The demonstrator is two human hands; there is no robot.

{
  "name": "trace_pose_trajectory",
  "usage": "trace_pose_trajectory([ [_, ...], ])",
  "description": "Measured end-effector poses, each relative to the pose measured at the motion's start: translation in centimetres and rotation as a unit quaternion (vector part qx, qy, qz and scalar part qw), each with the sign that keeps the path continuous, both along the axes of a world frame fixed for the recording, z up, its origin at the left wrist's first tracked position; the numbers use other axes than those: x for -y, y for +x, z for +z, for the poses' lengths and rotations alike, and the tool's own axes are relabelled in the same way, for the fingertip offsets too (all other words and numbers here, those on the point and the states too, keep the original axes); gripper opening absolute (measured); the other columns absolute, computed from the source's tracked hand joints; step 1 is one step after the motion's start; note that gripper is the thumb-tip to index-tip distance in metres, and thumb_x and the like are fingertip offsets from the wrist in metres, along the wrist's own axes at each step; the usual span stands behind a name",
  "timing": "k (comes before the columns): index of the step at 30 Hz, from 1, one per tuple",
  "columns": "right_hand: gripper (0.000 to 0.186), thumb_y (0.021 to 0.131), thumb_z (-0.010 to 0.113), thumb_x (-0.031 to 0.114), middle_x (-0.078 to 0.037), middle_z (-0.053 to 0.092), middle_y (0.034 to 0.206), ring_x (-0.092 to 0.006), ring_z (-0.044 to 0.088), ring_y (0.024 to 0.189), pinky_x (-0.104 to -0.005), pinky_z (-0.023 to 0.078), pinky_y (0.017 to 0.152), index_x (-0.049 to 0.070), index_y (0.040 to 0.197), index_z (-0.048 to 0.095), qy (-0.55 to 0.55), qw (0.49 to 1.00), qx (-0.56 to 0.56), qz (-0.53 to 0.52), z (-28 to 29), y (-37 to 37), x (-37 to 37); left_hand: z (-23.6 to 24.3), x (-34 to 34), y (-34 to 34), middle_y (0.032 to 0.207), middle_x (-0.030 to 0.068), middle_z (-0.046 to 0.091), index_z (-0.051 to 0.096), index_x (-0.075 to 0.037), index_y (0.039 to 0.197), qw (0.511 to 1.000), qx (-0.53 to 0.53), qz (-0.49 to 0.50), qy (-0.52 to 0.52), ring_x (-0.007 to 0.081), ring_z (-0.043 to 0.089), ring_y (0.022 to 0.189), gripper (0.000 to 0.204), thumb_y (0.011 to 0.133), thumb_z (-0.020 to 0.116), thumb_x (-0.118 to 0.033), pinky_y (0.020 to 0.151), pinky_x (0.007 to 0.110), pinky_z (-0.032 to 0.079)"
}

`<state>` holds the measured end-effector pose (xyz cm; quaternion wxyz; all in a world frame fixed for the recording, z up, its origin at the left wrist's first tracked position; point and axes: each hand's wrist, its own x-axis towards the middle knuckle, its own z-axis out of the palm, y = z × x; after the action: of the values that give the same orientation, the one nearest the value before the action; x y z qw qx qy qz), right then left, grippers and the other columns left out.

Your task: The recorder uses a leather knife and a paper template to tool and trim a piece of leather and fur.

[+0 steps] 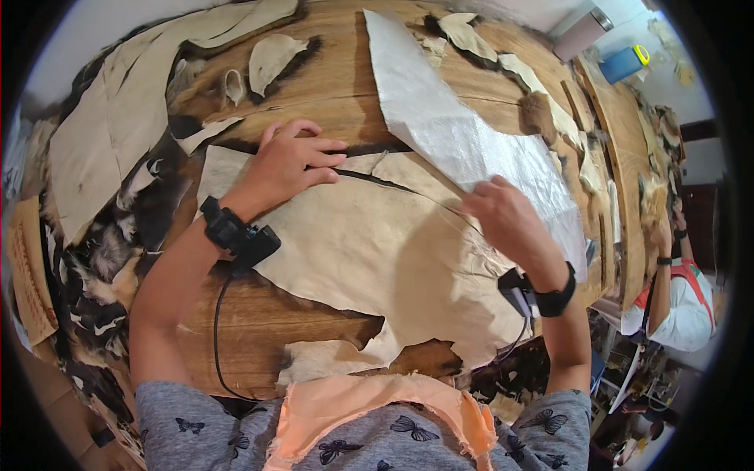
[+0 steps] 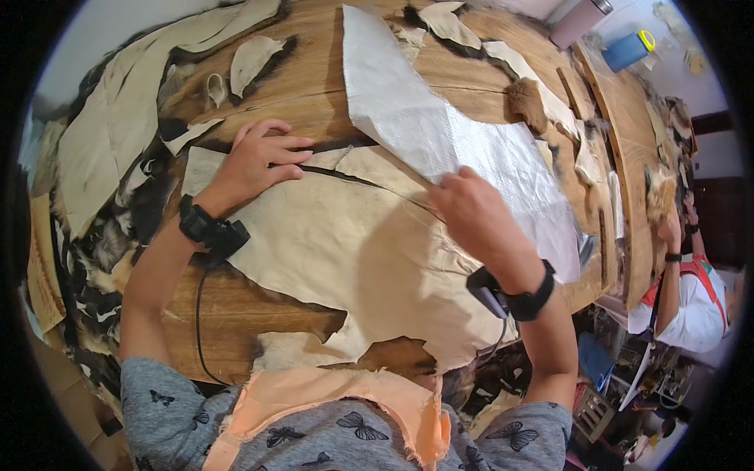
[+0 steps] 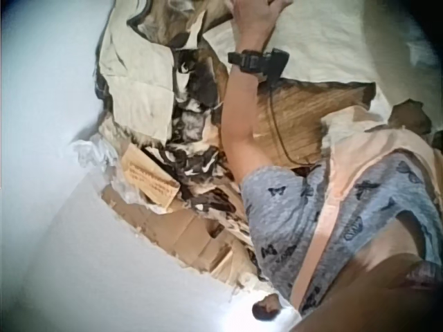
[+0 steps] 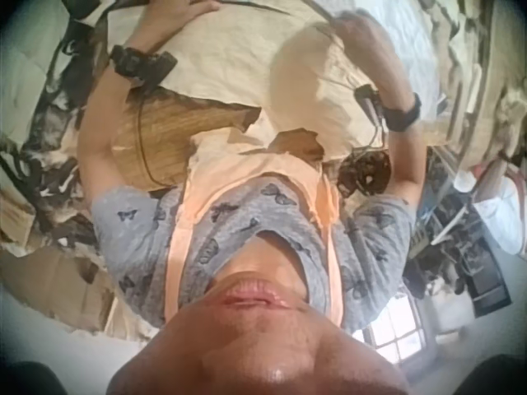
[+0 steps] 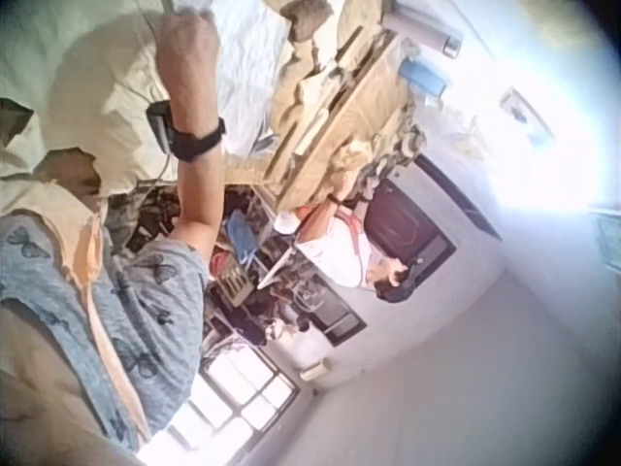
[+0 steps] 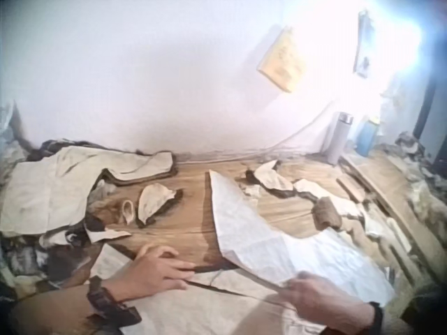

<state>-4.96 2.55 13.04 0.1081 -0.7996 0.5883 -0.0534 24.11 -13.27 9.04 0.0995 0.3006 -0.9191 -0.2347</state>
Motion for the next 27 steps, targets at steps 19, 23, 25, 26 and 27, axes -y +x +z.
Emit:
trace_pose_trajectory([
  [19,0.022,0.073,0.064,0.01,-0.007,0.053,0.088,-0.0267,0.05,0.091,-0.0363,0.043,0.082,0.005,0.094,0.063,-0.189,0.962,0.195,-0.035,-4.1,9.1,4.9,-0.3,0.2,0.0,0.117,-0.005,0.061,0.069,-0.013,0.102,1.0,-0.01,-0.012,-0.004,0.0222,0.044,0.114,0.032,0.074,0.069,-0.028,0.101,0.041,0.026],
  [23,0.024,0.075,0.064,0.015,-0.006,0.054,0.093,-0.0244,0.049,0.096,-0.0352,0.041,0.087,0.006,0.098,0.064,-0.145,0.974,0.172,-0.02,-5.1,9.1,5.1,-0.4,1.0,0.2,0.11,0.0012,0.063,0.069,-0.01,0.097,0.995,-0.078,0.026,0.054,0.0229,0.045,0.112,0.025,0.078,0.066,-0.025,0.098,0.04,0.028],
  [25,0.024,0.077,0.062,0.017,-0.007,0.054,0.093,-0.0249,0.049,0.096,-0.0357,0.041,0.087,0.006,0.098,0.064,-0.142,0.974,0.176,-0.021,-5.0,9.2,5.1,-0.3,1.2,0.5,0.106,0.0032,0.063,0.068,-0.009,0.093,0.986,-0.123,0.065,0.086,0.0233,0.045,0.11,0.022,0.079,0.065,-0.025,0.095,0.04,0.031],
  [26,0.024,0.077,0.062,0.017,-0.007,0.054,0.093,-0.0249,0.049,0.096,-0.0357,0.041,0.087,0.006,0.098,0.064,-0.141,0.974,0.176,-0.022,-5.2,9.0,5.0,0.5,0.9,0.3,0.1,0.0043,0.06,0.066,-0.009,0.09,0.994,-0.045,0.098,0.036,0.0239,0.046,0.106,0.02,0.08,0.063,-0.026,0.09,0.041,0.032],
  [27,0.024,0.077,0.063,0.016,-0.007,0.054,0.093,-0.0251,0.049,0.096,-0.0358,0.041,0.087,0.006,0.098,0.064,-0.146,0.972,0.183,-0.023,-5.4,8.8,5.0,0.9,0.6,0.1,0.094,0.0054,0.057,0.065,-0.009,0.086,0.991,0.033,0.129,-0.015,0.0246,0.047,0.101,0.019,0.081,0.061,-0.027,0.085,0.041,0.033],
])
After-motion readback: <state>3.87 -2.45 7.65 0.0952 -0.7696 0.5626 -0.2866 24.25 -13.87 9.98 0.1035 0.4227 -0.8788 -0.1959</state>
